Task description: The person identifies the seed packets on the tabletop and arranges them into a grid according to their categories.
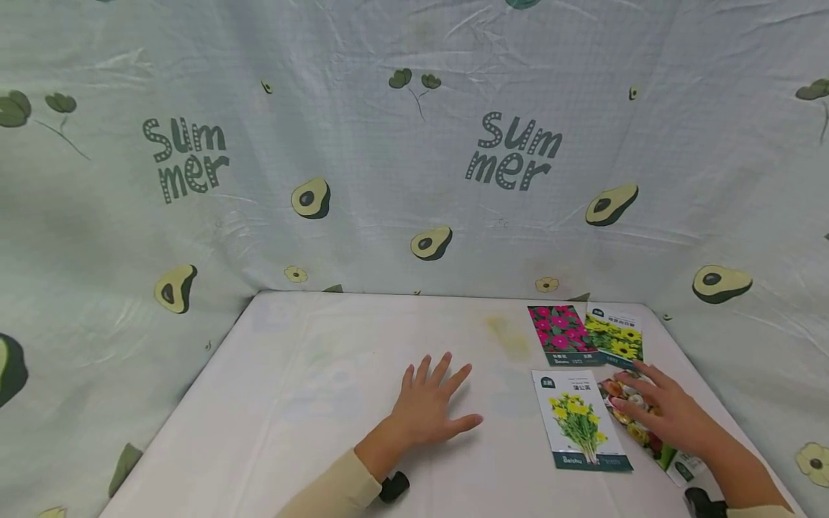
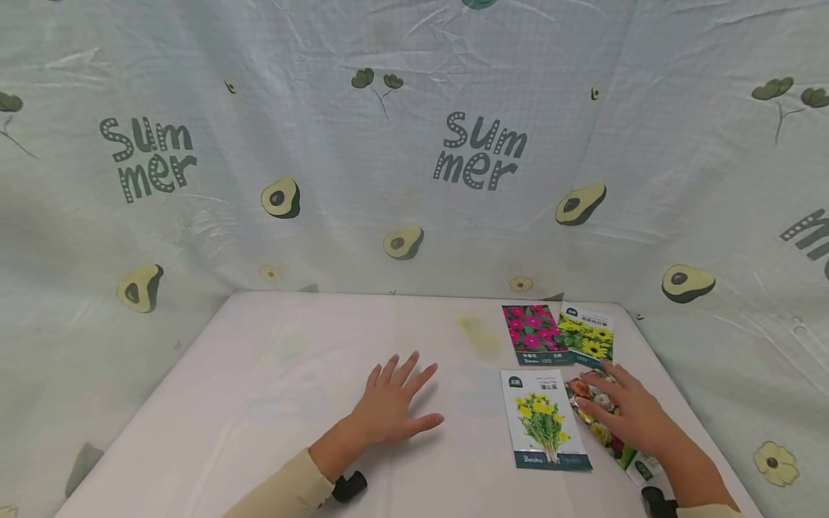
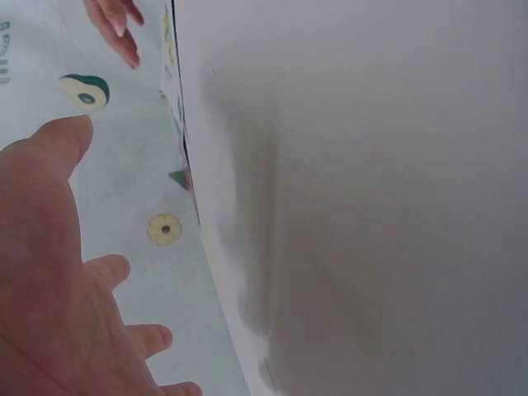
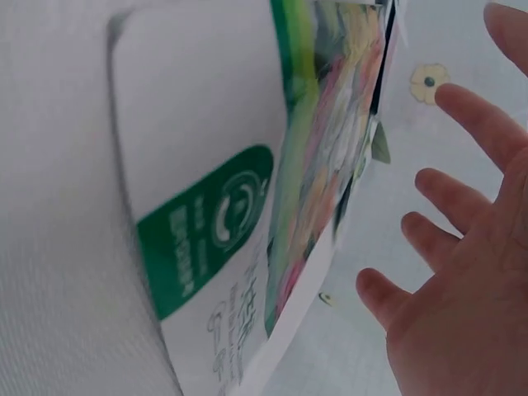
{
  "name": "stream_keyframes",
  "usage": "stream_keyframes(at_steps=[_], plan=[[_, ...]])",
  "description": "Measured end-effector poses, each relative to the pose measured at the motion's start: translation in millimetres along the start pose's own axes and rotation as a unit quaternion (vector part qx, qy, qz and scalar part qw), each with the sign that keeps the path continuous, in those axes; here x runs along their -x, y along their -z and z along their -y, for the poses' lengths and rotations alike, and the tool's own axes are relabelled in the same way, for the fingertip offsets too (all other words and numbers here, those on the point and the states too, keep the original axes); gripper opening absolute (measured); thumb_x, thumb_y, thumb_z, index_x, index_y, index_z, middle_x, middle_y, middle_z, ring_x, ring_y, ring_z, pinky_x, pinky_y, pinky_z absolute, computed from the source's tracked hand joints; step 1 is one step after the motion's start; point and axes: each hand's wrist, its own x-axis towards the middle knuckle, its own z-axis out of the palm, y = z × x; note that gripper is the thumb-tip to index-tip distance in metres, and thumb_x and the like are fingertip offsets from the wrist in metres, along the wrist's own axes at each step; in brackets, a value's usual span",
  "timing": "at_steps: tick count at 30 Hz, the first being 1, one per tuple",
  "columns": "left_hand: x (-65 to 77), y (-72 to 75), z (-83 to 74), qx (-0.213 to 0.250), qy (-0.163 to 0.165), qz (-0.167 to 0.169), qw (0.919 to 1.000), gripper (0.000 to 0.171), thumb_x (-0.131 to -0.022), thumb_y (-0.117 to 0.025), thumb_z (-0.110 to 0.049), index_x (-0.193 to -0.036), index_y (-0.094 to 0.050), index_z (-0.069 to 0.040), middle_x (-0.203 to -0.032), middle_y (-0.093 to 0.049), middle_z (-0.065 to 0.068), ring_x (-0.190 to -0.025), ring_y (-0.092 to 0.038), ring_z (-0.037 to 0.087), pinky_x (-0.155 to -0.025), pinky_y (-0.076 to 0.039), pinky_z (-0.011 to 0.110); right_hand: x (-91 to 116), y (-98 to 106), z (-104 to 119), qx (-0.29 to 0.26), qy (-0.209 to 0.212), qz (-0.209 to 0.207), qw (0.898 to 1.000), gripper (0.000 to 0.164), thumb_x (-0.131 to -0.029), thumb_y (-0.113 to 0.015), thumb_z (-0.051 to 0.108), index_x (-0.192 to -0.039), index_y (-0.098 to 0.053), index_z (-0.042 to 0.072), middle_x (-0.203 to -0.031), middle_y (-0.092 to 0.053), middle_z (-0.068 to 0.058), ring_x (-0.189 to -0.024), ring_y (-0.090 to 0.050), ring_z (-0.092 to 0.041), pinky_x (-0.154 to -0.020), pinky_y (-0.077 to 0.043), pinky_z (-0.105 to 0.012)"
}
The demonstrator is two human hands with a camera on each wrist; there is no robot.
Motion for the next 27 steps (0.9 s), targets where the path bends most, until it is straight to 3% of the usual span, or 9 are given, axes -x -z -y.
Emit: stream_keyframes(at_steps=[13,27], plan=[[-15.9,-14.2,-47.3,0.015,-0.012,0.041,0.9990,0.082,-0.092,-0.046,-0.079,-0.162,-0.025,-0.042,-0.172,-0.020,0.003,-0.157,-0.020,0.040,-0.121,-0.018,0.066,5.7,-3.6,-2.0,-0.001,-0.011,0.008,1.000,0.081,-0.092,-0.062,0.067,-0.148,-0.054,0.009,-0.159,-0.026,-0.032,-0.136,-0.028,-0.064,-0.095,-0.033,-0.083],[-33.9,-30.2,-93.4,-0.013,-0.002,0.037,0.9992,0.077,-0.095,-0.044,-0.076,-0.162,-0.022,-0.045,-0.172,-0.020,-0.005,-0.156,-0.025,0.033,-0.122,-0.026,0.057,7.6,-2.2,-9.4,0.004,-0.027,0.018,0.999,0.084,-0.092,-0.062,0.067,-0.149,-0.052,0.006,-0.157,-0.024,-0.036,-0.134,-0.028,-0.065,-0.094,-0.035,-0.081]])
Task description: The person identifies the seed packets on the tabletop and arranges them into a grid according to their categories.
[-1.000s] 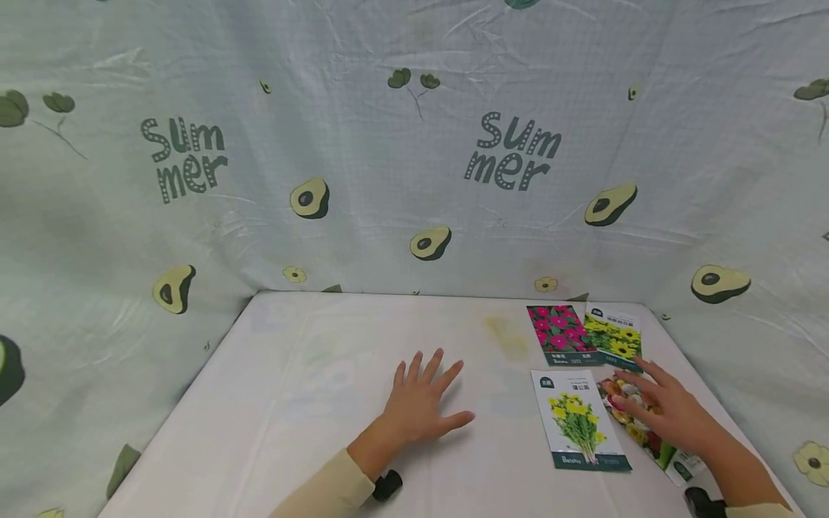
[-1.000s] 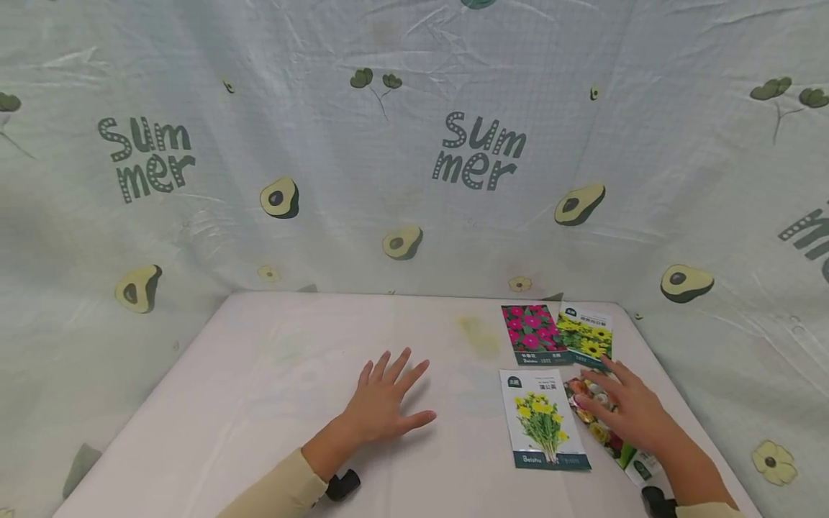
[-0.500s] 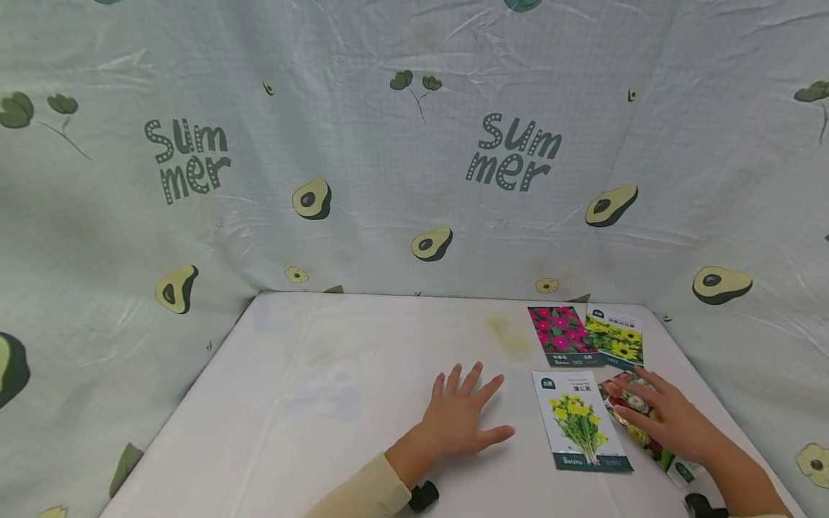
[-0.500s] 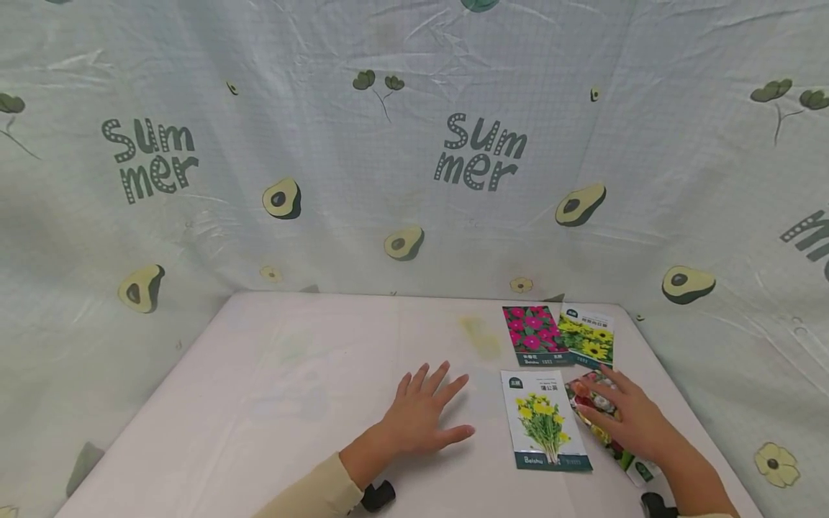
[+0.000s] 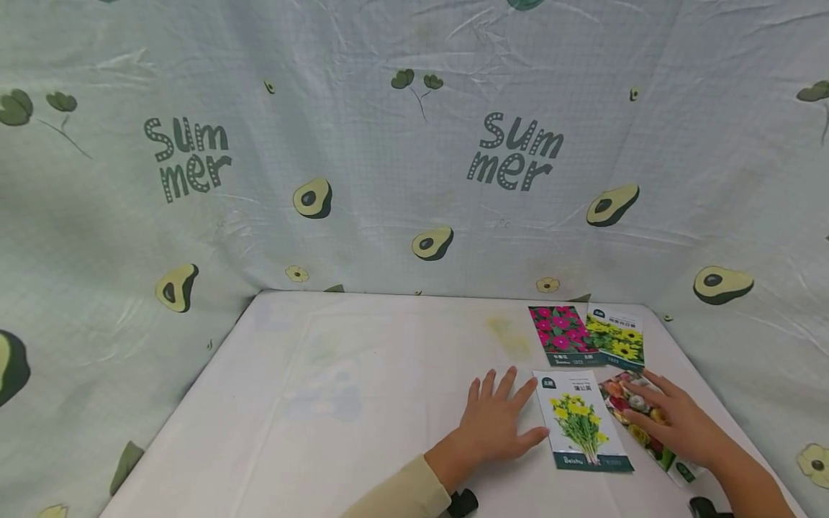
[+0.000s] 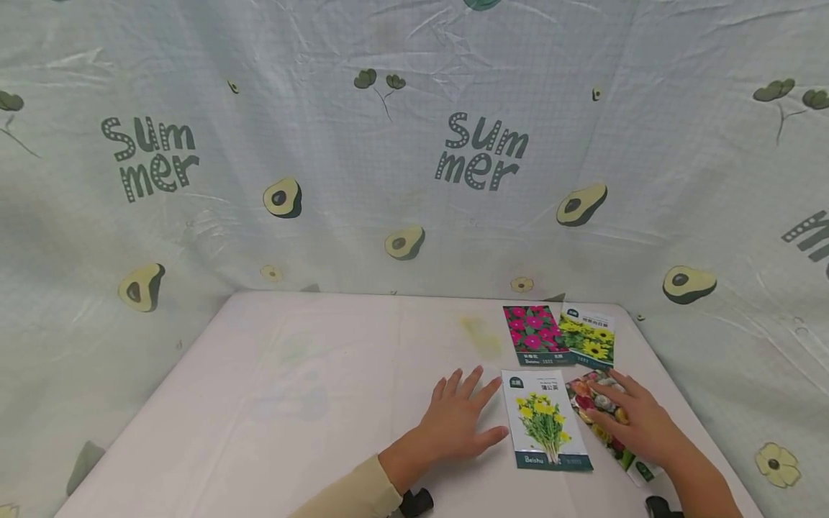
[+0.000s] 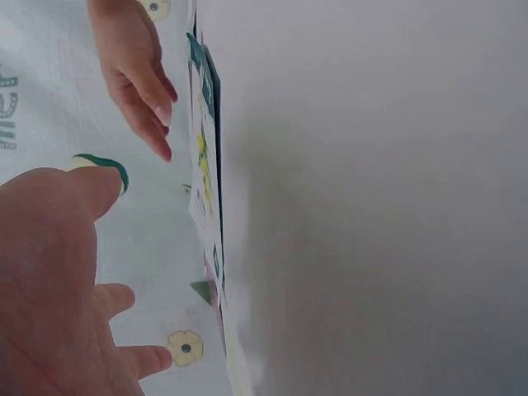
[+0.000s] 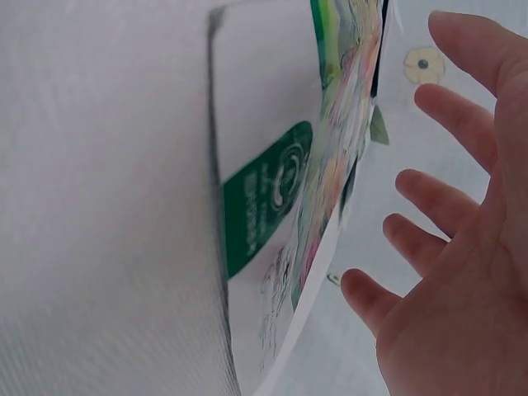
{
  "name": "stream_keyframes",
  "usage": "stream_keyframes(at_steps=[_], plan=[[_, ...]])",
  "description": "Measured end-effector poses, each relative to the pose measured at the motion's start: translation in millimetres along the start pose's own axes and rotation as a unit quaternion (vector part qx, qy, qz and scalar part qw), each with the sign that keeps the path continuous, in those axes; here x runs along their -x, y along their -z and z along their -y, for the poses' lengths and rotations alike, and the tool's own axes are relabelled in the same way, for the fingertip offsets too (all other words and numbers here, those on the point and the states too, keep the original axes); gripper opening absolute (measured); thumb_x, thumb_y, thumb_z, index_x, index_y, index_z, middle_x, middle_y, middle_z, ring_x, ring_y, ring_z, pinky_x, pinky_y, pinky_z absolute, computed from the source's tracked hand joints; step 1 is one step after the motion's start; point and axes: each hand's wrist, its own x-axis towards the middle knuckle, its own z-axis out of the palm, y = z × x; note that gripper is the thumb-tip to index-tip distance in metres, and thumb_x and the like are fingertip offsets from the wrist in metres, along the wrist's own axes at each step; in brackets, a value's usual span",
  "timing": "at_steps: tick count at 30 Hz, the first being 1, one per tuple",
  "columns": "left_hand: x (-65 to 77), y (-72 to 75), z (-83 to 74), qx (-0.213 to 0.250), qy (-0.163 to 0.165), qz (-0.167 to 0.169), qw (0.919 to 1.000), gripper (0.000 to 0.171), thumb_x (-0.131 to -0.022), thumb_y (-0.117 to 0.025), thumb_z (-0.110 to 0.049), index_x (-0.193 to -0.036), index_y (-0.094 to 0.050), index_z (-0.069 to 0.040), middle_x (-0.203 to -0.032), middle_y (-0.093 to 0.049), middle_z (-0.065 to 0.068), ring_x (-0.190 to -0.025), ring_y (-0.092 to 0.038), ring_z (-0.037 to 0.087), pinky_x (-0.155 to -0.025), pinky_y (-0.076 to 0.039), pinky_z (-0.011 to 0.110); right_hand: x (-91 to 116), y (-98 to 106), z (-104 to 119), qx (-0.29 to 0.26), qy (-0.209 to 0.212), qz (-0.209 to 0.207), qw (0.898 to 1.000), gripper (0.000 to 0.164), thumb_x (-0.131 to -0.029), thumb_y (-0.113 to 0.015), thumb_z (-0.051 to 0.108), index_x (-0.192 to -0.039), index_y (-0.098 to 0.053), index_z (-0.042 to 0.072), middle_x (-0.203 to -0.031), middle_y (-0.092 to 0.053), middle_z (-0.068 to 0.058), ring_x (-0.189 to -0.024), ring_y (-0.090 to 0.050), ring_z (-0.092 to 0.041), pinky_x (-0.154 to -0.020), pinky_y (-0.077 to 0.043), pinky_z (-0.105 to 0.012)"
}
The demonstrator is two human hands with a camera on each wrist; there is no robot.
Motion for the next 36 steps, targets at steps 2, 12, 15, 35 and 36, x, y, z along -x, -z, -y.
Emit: stream_keyframes(at_steps=[2,12,15,35,36], plan=[[-2.4,-0.8,-4.9,0.000,0.002,0.006,1.0000,0.078,-0.094,-0.046,-0.076,-0.161,-0.021,-0.047,-0.172,-0.020,-0.005,-0.156,-0.026,0.032,-0.122,-0.027,0.056,0.3,0.4,-2.0,-0.002,-0.004,0.008,1.000,0.085,-0.091,-0.063,0.067,-0.149,-0.051,0.006,-0.157,-0.023,-0.036,-0.134,-0.028,-0.065,-0.094,-0.036,-0.081],[-11.1,-5.1,-23.9,-0.005,0.022,0.034,0.9992,0.077,-0.091,-0.054,-0.074,-0.159,-0.026,-0.050,-0.170,-0.023,-0.009,-0.155,-0.029,0.028,-0.122,-0.029,0.051,-0.3,1.5,-8.3,-0.005,-0.018,0.035,0.999,0.083,-0.091,-0.065,0.065,-0.150,-0.050,0.009,-0.157,-0.023,-0.037,-0.134,-0.028,-0.067,-0.093,-0.038,-0.080],[-14.0,-7.7,-30.9,-0.006,0.025,0.038,0.9989,0.076,-0.091,-0.054,-0.074,-0.158,-0.027,-0.050,-0.170,-0.024,-0.009,-0.155,-0.029,0.027,-0.122,-0.029,0.050,-0.9,2.3,-9.2,-0.006,-0.022,0.043,0.999,0.082,-0.091,-0.066,0.064,-0.150,-0.051,0.009,-0.157,-0.022,-0.037,-0.134,-0.027,-0.068,-0.094,-0.038,-0.079],[-34.5,-23.7,-66.4,0.007,0.031,0.047,0.9984,0.064,-0.091,-0.059,-0.072,-0.149,-0.044,-0.047,-0.159,-0.037,-0.007,-0.146,-0.035,0.022,-0.120,-0.033,0.044,-4.8,1.7,-3.9,-0.031,0.004,0.072,0.997,0.076,-0.093,-0.069,0.054,-0.148,-0.053,0.004,-0.157,-0.030,-0.038,-0.139,-0.030,-0.065,-0.102,-0.039,-0.073],[-35.0,-24.2,-67.0,0.006,0.029,0.043,0.9987,0.064,-0.091,-0.059,-0.072,-0.149,-0.043,-0.048,-0.158,-0.037,-0.007,-0.145,-0.035,0.022,-0.120,-0.033,0.044,-5.0,1.9,-3.5,-0.031,0.002,0.074,0.997,0.076,-0.093,-0.069,0.054,-0.148,-0.052,0.004,-0.157,-0.031,-0.038,-0.139,-0.030,-0.064,-0.102,-0.039,-0.073]])
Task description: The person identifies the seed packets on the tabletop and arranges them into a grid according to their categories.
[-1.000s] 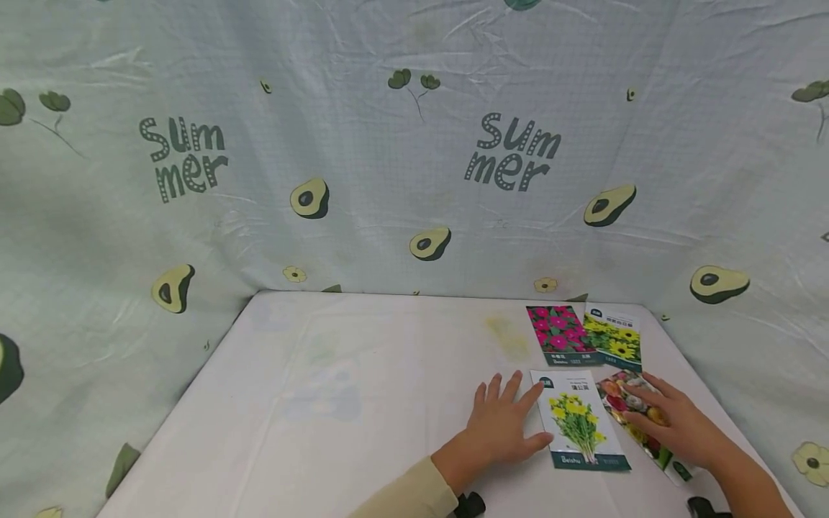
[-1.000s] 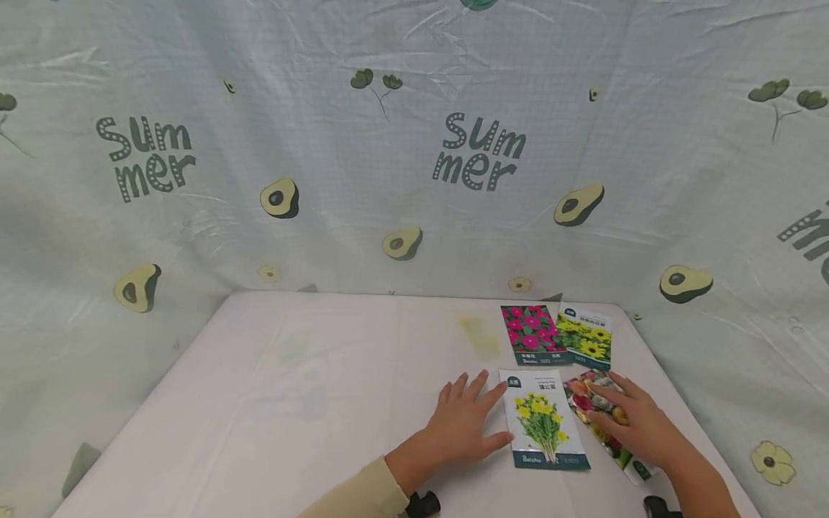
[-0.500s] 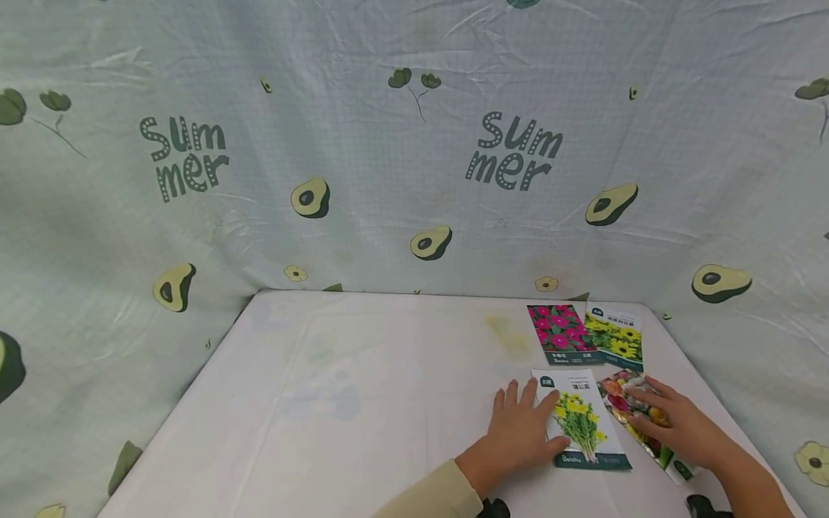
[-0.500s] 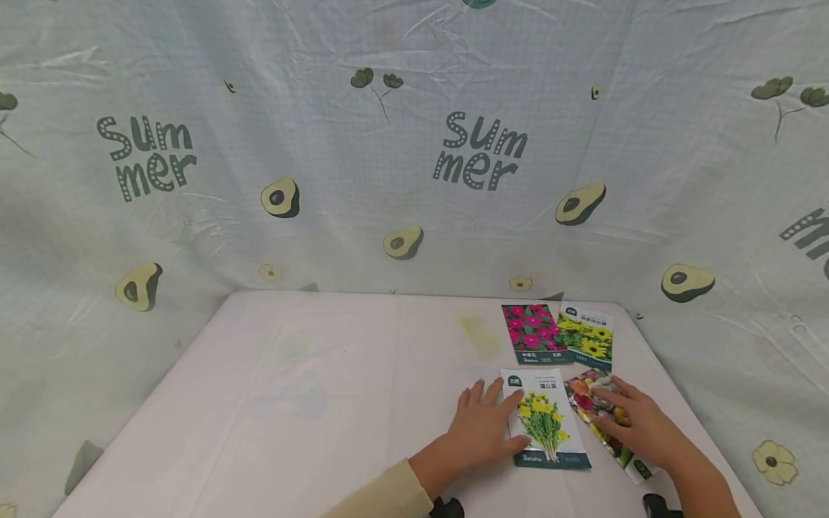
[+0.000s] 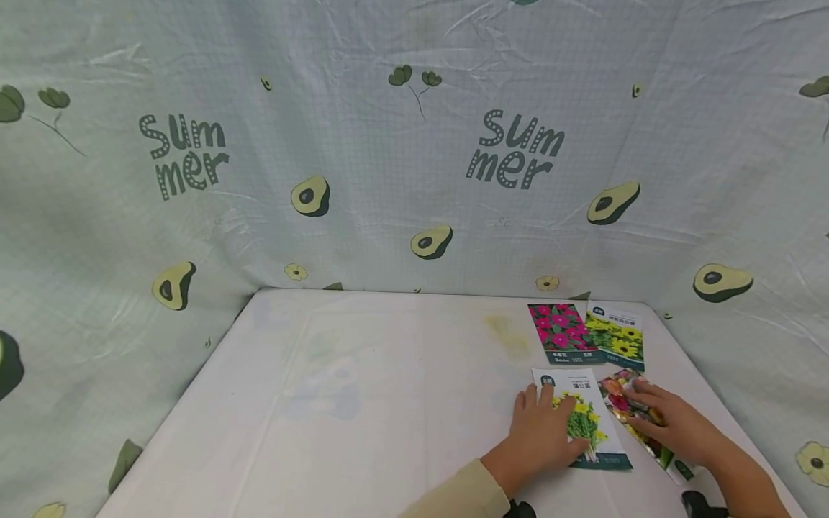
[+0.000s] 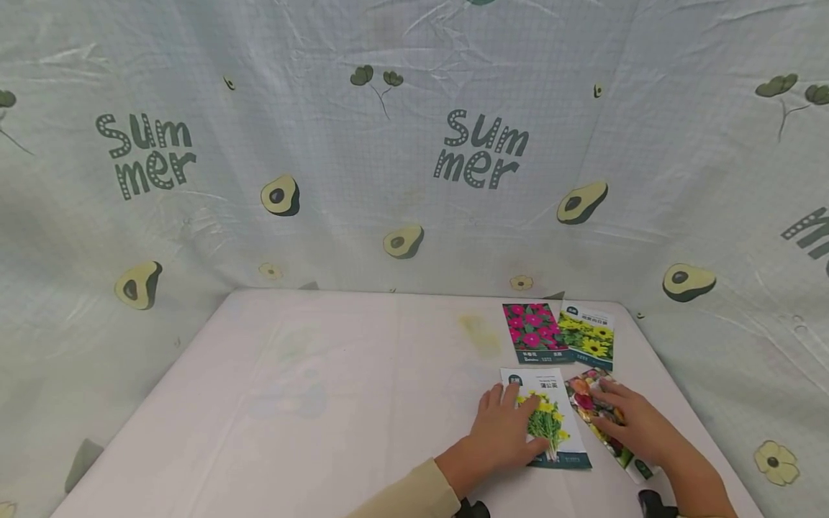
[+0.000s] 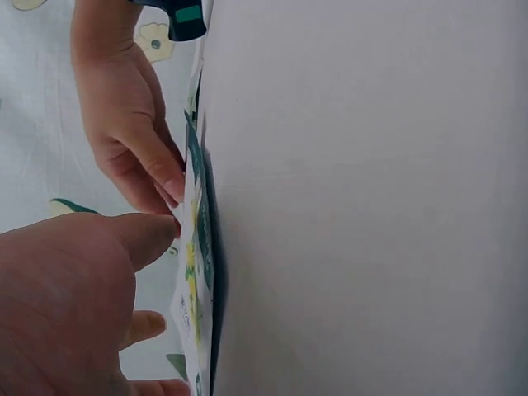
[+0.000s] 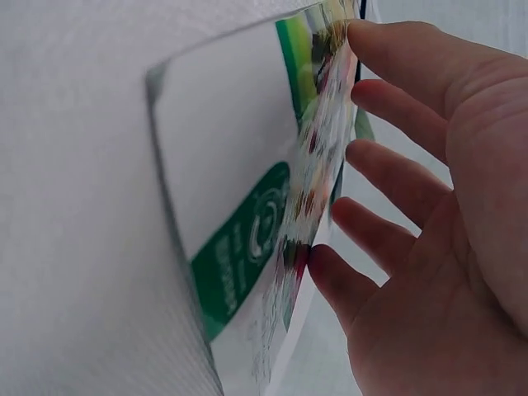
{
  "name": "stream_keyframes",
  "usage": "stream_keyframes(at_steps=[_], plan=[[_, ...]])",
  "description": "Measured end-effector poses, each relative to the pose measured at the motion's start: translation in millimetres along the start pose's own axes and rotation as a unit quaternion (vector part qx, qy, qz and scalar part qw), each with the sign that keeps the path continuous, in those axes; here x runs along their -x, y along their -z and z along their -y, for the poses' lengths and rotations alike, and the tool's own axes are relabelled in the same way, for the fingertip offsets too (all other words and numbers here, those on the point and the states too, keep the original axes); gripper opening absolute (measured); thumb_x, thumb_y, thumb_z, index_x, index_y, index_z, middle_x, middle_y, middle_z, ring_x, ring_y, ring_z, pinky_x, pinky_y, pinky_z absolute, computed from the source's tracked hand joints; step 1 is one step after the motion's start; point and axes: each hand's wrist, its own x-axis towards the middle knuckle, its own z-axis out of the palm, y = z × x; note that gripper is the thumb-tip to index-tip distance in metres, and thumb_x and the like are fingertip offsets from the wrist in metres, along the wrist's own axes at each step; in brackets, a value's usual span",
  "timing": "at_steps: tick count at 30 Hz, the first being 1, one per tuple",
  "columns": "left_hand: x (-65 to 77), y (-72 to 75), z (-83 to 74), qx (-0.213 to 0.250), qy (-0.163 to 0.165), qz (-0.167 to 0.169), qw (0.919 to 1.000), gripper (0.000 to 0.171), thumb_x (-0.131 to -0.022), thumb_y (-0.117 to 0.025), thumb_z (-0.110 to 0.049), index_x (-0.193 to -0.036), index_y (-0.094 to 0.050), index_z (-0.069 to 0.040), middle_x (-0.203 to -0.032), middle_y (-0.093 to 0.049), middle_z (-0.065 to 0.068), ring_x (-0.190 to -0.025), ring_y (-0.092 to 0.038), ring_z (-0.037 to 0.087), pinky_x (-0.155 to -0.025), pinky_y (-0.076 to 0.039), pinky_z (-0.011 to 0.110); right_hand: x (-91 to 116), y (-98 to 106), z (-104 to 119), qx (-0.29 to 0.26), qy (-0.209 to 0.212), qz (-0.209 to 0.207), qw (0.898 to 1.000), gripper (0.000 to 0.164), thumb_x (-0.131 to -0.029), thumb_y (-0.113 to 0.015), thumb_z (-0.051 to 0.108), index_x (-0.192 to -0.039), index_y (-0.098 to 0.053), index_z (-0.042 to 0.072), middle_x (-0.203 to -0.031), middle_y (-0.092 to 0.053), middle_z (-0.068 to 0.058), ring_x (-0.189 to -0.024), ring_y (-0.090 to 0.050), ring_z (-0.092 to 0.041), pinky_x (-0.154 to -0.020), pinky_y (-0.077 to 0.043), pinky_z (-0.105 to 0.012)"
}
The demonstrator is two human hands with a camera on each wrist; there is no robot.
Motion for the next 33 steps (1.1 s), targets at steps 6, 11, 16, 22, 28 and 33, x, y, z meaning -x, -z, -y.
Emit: stream_keyframes(at_steps=[6,11,16,22,28,33], plan=[[-2.7,-2.3,-5.4,-0.015,0.000,-0.015,0.9998,0.066,-0.092,-0.058,-0.071,-0.151,-0.039,-0.050,-0.156,-0.038,-0.007,-0.146,-0.035,0.022,-0.119,-0.033,0.044,-1.2,-0.3,1.8,0.002,-0.016,0.009,1.000,0.078,-0.094,-0.065,0.059,-0.149,-0.052,0.005,-0.156,-0.032,-0.037,-0.139,-0.030,-0.065,-0.100,-0.040,-0.073],[-7.5,-4.8,-12.7,-0.027,-0.006,-0.005,0.9996,0.063,-0.092,-0.055,-0.073,-0.149,-0.042,-0.050,-0.156,-0.037,-0.010,-0.146,-0.035,0.021,-0.119,-0.033,0.043,-1.7,-1.6,1.6,0.002,-0.007,0.005,1.000,0.076,-0.094,-0.065,0.057,-0.147,-0.054,0.005,-0.155,-0.034,-0.037,-0.138,-0.032,-0.065,-0.100,-0.040,-0.073],[-11.7,-4.8,-20.8,-0.026,-0.007,-0.001,0.9996,0.061,-0.092,-0.055,-0.073,-0.148,-0.043,-0.050,-0.156,-0.038,-0.010,-0.147,-0.036,0.021,-0.119,-0.034,0.044,-3.3,-1.6,0.9,0.001,0.001,0.005,1.000,0.073,-0.093,-0.068,0.055,-0.145,-0.056,0.005,-0.155,-0.035,-0.038,-0.139,-0.032,-0.064,-0.101,-0.040,-0.073],[-17.3,-6.8,-29.4,-0.030,-0.002,0.011,0.9995,0.062,-0.092,-0.054,-0.074,-0.148,-0.043,-0.050,-0.160,-0.035,-0.012,-0.150,-0.034,0.021,-0.121,-0.032,0.043,-6.3,-1.3,-2.0,0.001,0.011,0.012,1.000,0.070,-0.095,-0.067,0.052,-0.146,-0.056,0.005,-0.154,-0.035,-0.038,-0.138,-0.032,-0.065,-0.100,-0.040,-0.074],[-21.9,-8.7,-33.7,-0.038,-0.001,0.032,0.9987,0.061,-0.092,-0.054,-0.074,-0.147,-0.043,-0.051,-0.160,-0.034,-0.013,-0.149,-0.034,0.020,-0.121,-0.032,0.042,-6.0,-2.8,-4.5,0.004,0.017,0.015,1.000,0.068,-0.095,-0.068,0.048,-0.147,-0.054,0.005,-0.154,-0.037,-0.038,-0.137,-0.034,-0.065,-0.099,-0.040,-0.074],[-25.6,-7.7,-35.5,-0.056,0.003,0.038,0.9977,0.062,-0.092,-0.054,-0.075,-0.147,-0.043,-0.050,-0.160,-0.033,-0.014,-0.148,-0.034,0.019,-0.121,-0.031,0.042,-6.2,-4.0,-5.4,0.007,0.021,0.006,1.000,0.068,-0.095,-0.068,0.048,-0.146,-0.055,0.004,-0.153,-0.038,-0.038,-0.136,-0.034,-0.065,-0.099,-0.039,-0.075]])
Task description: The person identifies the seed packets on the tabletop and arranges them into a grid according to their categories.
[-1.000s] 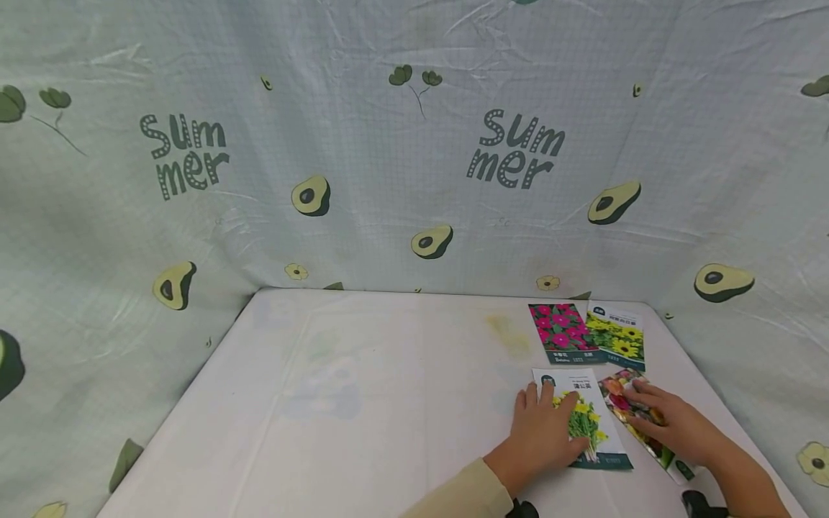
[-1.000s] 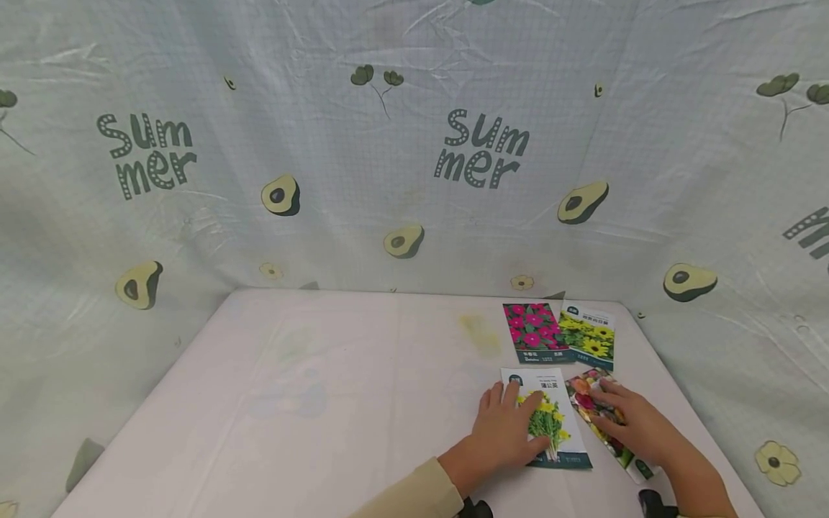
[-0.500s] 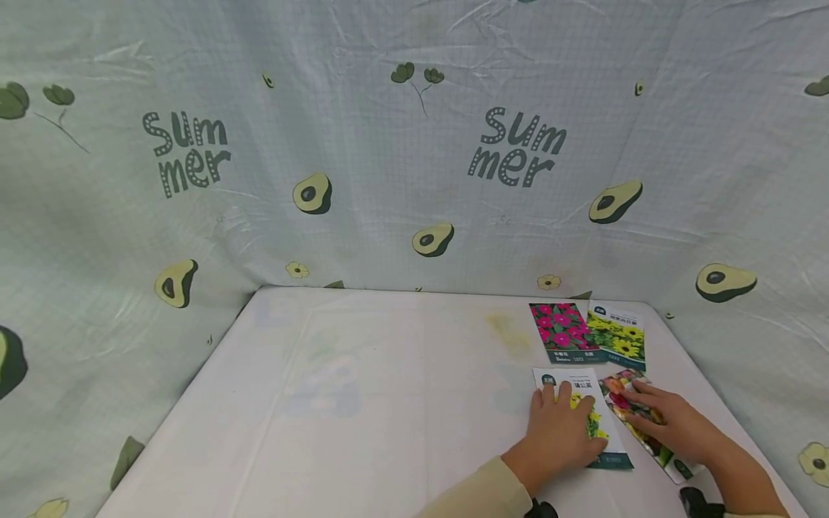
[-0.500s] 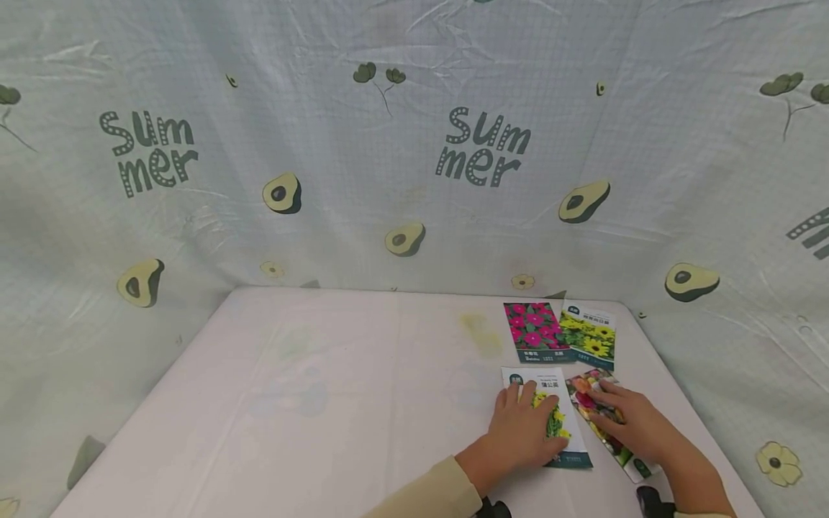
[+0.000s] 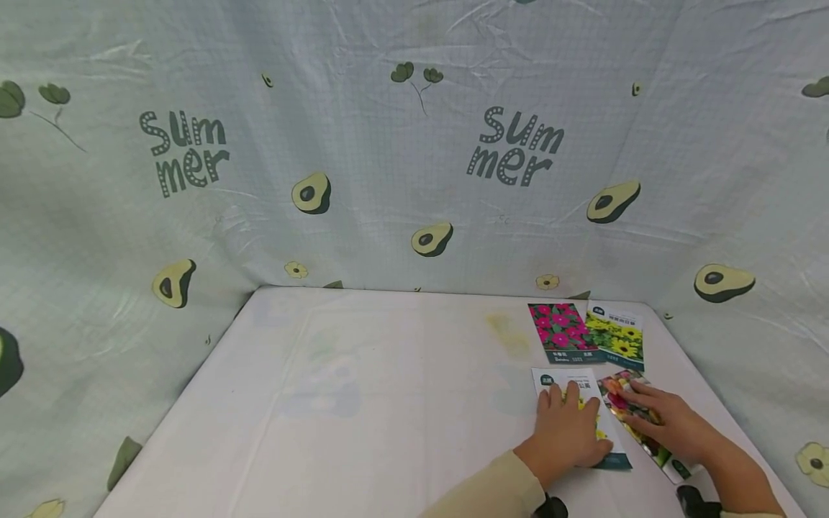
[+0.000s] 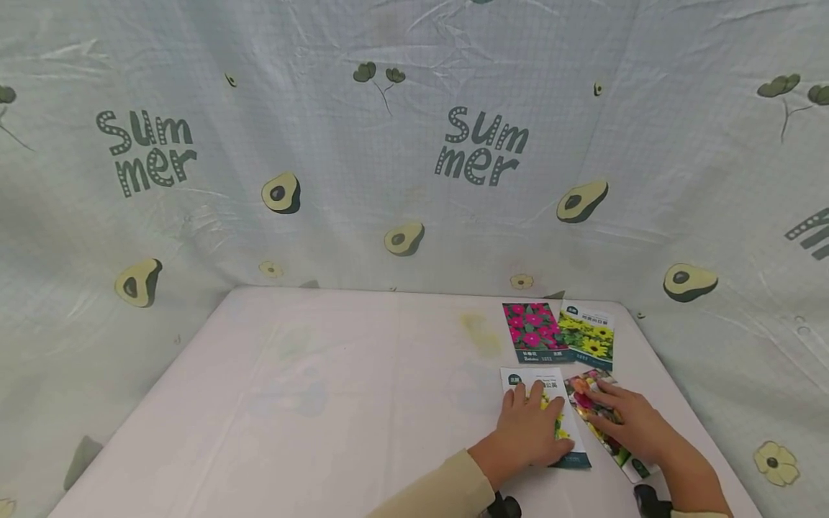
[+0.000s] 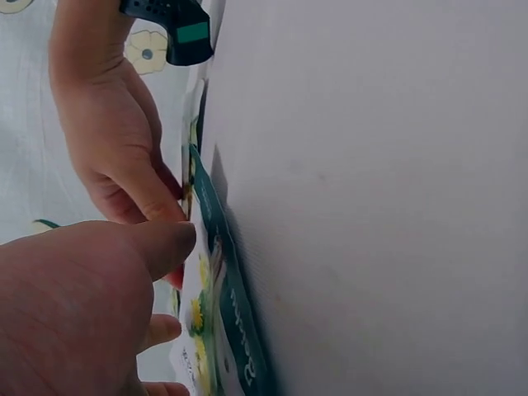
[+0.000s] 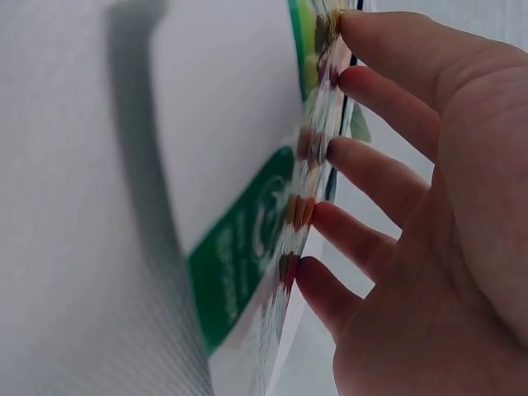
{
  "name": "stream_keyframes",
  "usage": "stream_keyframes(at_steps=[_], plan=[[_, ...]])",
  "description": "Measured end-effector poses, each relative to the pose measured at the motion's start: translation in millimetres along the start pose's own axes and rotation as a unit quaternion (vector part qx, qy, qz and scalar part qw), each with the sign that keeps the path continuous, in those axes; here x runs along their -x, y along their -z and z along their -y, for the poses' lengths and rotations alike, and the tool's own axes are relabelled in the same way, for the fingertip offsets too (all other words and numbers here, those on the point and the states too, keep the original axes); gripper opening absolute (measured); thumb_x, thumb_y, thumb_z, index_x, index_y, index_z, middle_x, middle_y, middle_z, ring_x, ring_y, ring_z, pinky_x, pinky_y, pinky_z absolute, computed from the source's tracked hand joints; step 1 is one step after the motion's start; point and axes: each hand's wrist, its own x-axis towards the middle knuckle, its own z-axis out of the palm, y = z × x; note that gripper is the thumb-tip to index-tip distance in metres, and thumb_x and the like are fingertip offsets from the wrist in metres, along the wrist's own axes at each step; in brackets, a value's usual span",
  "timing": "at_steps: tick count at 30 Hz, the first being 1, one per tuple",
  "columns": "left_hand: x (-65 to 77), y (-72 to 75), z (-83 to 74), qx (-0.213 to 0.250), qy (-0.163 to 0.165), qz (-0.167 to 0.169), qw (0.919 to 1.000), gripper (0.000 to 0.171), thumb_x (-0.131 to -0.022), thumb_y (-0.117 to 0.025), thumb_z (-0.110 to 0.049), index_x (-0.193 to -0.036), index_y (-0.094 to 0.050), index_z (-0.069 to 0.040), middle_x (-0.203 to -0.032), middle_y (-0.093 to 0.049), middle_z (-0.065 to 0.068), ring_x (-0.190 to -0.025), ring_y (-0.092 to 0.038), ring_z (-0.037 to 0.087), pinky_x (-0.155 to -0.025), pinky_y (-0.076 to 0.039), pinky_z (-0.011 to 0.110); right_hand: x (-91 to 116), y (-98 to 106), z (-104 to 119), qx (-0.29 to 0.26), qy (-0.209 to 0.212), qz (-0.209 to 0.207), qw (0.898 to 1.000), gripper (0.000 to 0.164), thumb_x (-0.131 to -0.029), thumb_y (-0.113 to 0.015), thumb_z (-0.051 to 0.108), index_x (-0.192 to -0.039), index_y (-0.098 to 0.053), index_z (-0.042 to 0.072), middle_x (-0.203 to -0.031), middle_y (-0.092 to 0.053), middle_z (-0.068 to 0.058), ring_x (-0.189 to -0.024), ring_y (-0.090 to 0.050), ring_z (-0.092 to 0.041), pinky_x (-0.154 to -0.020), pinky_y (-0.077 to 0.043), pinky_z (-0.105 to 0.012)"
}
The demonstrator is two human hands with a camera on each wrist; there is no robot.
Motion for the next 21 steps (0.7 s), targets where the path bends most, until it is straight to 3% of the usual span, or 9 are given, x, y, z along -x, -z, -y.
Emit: stream_keyframes(at_steps=[10,21], plan=[[-2.8,-0.3,-1.9,-0.010,0.011,0.008,0.9999,0.061,-0.091,-0.053,-0.076,-0.146,-0.044,-0.052,-0.159,-0.035,-0.014,-0.148,-0.034,0.018,-0.121,-0.031,0.041,0.9,-0.7,0.9,-0.007,-0.022,0.008,1.000,0.073,-0.095,-0.067,0.052,-0.149,-0.052,0.005,-0.155,-0.033,-0.037,-0.137,-0.028,-0.065,-0.101,-0.035,-0.078],[-2.7,-0.5,0.1,-0.011,0.024,-0.001,0.9996,0.062,-0.090,-0.054,-0.077,-0.145,-0.045,-0.051,-0.155,-0.040,-0.016,-0.147,-0.037,0.018,-0.119,-0.032,0.041,0.1,2.0,4.4,-0.006,-0.019,0.012,1.000,0.074,-0.094,-0.068,0.052,-0.148,-0.052,0.004,-0.154,-0.034,-0.037,-0.137,-0.030,-0.065,-0.099,-0.039,-0.075]])
